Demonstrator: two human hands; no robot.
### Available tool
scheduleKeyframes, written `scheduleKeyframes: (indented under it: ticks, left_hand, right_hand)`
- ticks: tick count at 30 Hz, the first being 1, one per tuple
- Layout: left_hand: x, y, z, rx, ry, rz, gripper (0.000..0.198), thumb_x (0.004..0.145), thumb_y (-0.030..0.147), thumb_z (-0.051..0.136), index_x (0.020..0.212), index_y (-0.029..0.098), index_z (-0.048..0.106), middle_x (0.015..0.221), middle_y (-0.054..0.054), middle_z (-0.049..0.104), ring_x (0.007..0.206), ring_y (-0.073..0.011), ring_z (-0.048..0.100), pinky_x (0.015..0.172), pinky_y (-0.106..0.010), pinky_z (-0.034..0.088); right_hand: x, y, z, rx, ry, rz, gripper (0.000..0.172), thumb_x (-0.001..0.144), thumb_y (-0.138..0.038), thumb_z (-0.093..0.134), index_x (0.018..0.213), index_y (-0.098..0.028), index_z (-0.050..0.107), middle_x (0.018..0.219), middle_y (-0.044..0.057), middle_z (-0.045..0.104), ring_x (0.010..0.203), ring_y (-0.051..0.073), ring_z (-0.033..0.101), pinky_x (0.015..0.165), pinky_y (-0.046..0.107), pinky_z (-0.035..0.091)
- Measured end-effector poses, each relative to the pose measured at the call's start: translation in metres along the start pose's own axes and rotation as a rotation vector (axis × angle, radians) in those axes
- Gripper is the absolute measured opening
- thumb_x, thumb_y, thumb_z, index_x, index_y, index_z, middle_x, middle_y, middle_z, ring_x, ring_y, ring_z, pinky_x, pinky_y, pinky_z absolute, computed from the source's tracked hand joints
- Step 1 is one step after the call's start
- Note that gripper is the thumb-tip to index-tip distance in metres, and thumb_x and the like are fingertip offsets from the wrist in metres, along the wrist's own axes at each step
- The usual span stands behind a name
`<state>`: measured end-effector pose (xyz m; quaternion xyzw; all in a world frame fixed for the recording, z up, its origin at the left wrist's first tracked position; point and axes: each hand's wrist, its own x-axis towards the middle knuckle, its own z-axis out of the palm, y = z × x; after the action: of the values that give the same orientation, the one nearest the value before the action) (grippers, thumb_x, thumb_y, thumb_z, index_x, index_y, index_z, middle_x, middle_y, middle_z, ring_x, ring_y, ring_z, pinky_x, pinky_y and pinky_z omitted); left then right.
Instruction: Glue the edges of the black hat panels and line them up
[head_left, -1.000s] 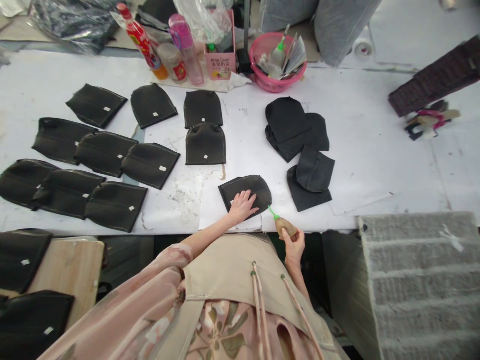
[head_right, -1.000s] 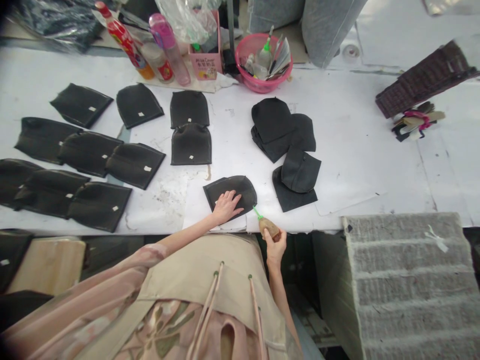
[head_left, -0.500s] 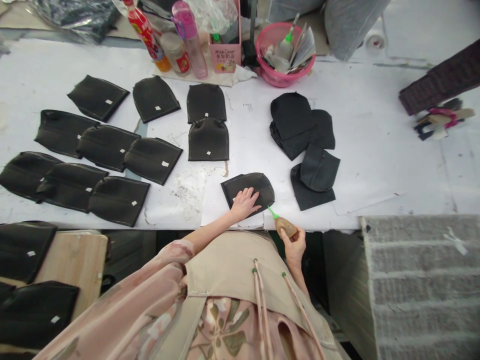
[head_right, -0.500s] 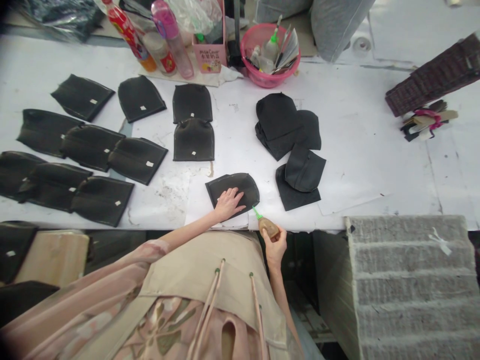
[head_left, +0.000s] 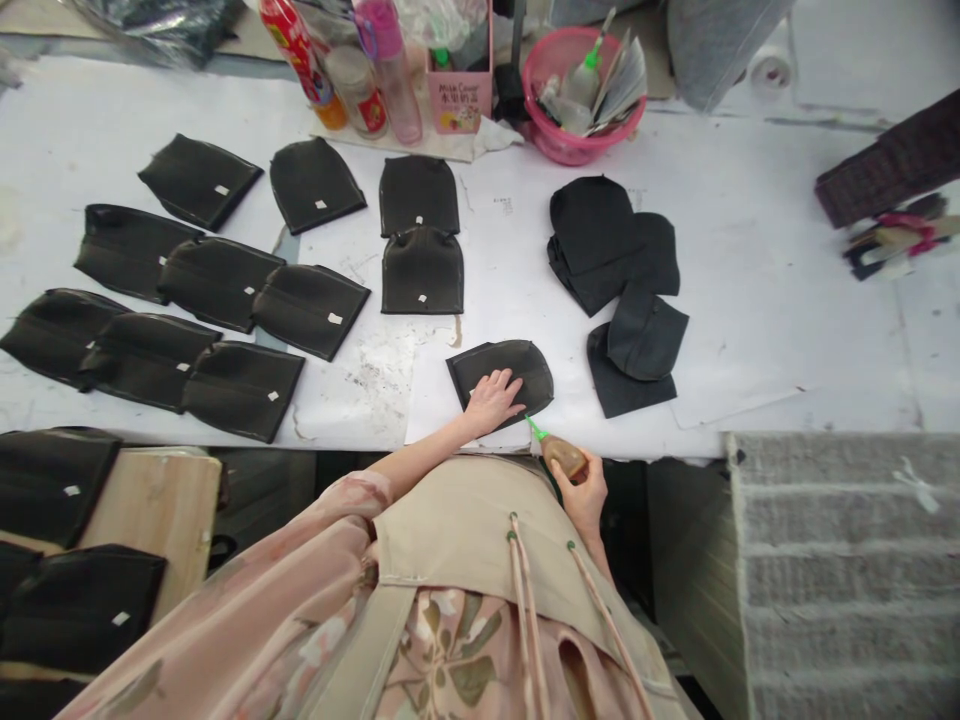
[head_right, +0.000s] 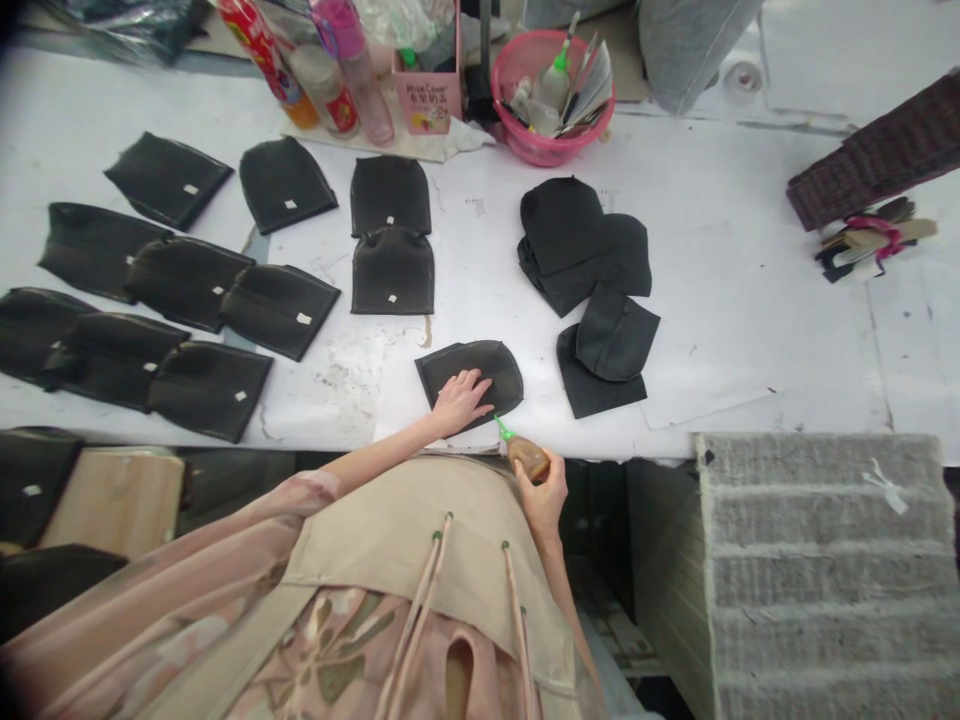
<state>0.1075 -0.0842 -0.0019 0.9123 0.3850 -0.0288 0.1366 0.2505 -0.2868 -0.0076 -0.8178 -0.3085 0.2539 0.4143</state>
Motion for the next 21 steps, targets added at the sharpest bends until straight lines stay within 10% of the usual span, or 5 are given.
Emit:
scheduleKeyframes:
  ticks: [21]
  left_hand:
    - [0.003,-0.008,-0.002,-0.081,0.006,0.025,0.047,0.087,0.048,0.058,0.126,0.022,0.053,0.129,-0.012,0.049,0.114,-0.0269,0.047,0.091,-0.036,0.042]
  right_hand:
    - [-0.010,-0.017,0.007,-0.071,-0.185,-0.053,0.049,0.074,-0.048,0.069,0.110,-0.016,0.056,0.103,0.008,0.061,0.092,0.021,0.059,0.077,0.031,0.051]
